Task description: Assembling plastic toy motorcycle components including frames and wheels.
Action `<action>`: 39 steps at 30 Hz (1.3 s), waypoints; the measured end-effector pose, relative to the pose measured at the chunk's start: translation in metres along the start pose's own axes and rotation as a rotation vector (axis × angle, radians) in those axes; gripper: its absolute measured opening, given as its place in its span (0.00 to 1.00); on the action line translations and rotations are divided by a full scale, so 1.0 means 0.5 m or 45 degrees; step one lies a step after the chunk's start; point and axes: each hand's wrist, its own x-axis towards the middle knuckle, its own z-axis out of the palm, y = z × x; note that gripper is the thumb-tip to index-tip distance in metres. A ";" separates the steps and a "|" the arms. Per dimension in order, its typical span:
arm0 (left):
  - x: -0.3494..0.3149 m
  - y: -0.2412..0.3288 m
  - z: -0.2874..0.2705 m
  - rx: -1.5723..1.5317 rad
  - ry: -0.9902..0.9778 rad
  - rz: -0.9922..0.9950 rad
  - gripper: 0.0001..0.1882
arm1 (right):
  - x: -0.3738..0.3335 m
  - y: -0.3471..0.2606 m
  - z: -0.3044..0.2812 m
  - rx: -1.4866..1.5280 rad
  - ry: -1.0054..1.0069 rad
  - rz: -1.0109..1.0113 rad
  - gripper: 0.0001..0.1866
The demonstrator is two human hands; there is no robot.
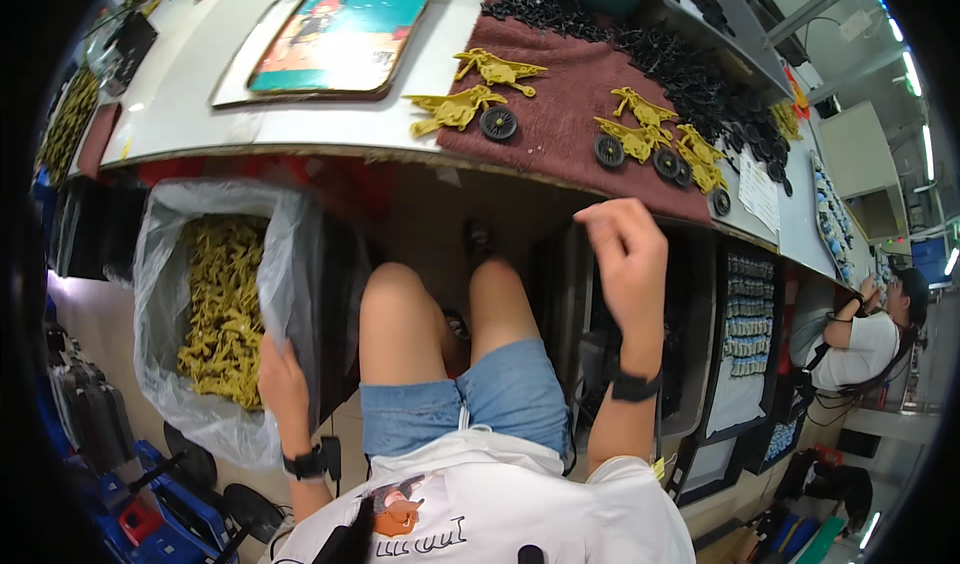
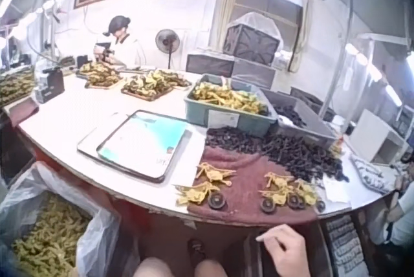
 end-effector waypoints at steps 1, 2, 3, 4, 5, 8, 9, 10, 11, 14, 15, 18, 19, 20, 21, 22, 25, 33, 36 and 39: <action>-0.004 0.001 -0.006 0.039 -0.020 -0.015 0.19 | 0.008 -0.015 0.015 -0.093 -0.008 -0.154 0.06; -0.014 -0.019 -0.001 0.063 0.007 0.014 0.19 | 0.014 -0.032 0.029 -0.029 -0.102 -0.139 0.04; -0.016 -0.032 0.008 0.088 0.041 0.045 0.19 | 0.025 -0.023 0.050 0.103 -0.251 -0.203 0.04; -0.011 -0.026 0.015 0.116 0.029 0.051 0.19 | 0.035 -0.007 0.077 0.236 -0.459 -0.241 0.04; -0.006 -0.015 0.014 0.053 -0.061 -0.088 0.19 | 0.038 0.011 0.103 0.360 -0.649 -0.206 0.04; 0.007 0.003 0.002 0.062 -0.213 -0.243 0.20 | 0.009 0.063 0.111 0.203 -1.351 0.128 0.09; 0.005 -0.004 0.002 0.065 -0.195 -0.271 0.20 | -0.011 0.090 0.098 0.026 -1.510 0.200 0.10; 0.009 -0.004 0.009 0.090 -0.205 -0.251 0.20 | -0.039 0.129 0.083 -0.025 -1.418 0.378 0.11; 0.003 -0.008 0.006 0.089 -0.186 -0.244 0.21 | -0.060 0.153 0.058 -0.084 -1.324 0.553 0.11; 0.012 -0.016 -0.003 0.102 -0.199 -0.215 0.23 | -0.080 0.191 -0.019 -0.157 -1.445 1.207 0.12; 0.011 -0.020 -0.003 0.121 -0.213 -0.236 0.24 | -0.118 0.211 -0.032 -0.259 -1.324 1.184 0.10; -0.001 -0.067 -0.002 0.179 -0.205 -0.213 0.27 | -0.185 0.234 -0.032 -0.366 -1.247 1.212 0.08; -0.013 -0.118 0.002 0.227 -0.258 -0.323 0.28 | -0.196 0.241 -0.022 -0.393 -1.270 1.227 0.08; 0.004 -0.094 0.012 0.202 -0.241 -0.267 0.28 | -0.206 0.254 -0.013 -0.379 -1.255 1.297 0.08; 0.015 -0.068 0.029 0.174 -0.227 -0.211 0.29 | -0.217 0.267 -0.005 -0.324 -1.441 1.375 0.08; 0.026 -0.054 0.038 0.187 -0.283 -0.173 0.29 | -0.243 0.274 -0.001 -0.254 -1.633 1.443 0.10; 0.016 -0.082 0.018 0.239 -0.192 -0.051 0.30 | -0.393 0.288 0.040 -0.390 -1.290 1.094 0.21; 0.063 -0.378 0.038 -0.080 -0.414 -0.182 0.28 | -0.569 0.327 0.117 0.428 -0.502 2.239 0.46; 0.093 -0.483 0.045 -0.236 -0.448 -0.302 0.27 | -0.612 0.371 0.172 0.843 -0.134 2.127 0.42; 0.171 -0.528 0.050 -0.188 -0.241 0.352 0.22 | -0.621 0.438 0.227 1.100 -0.021 1.985 0.38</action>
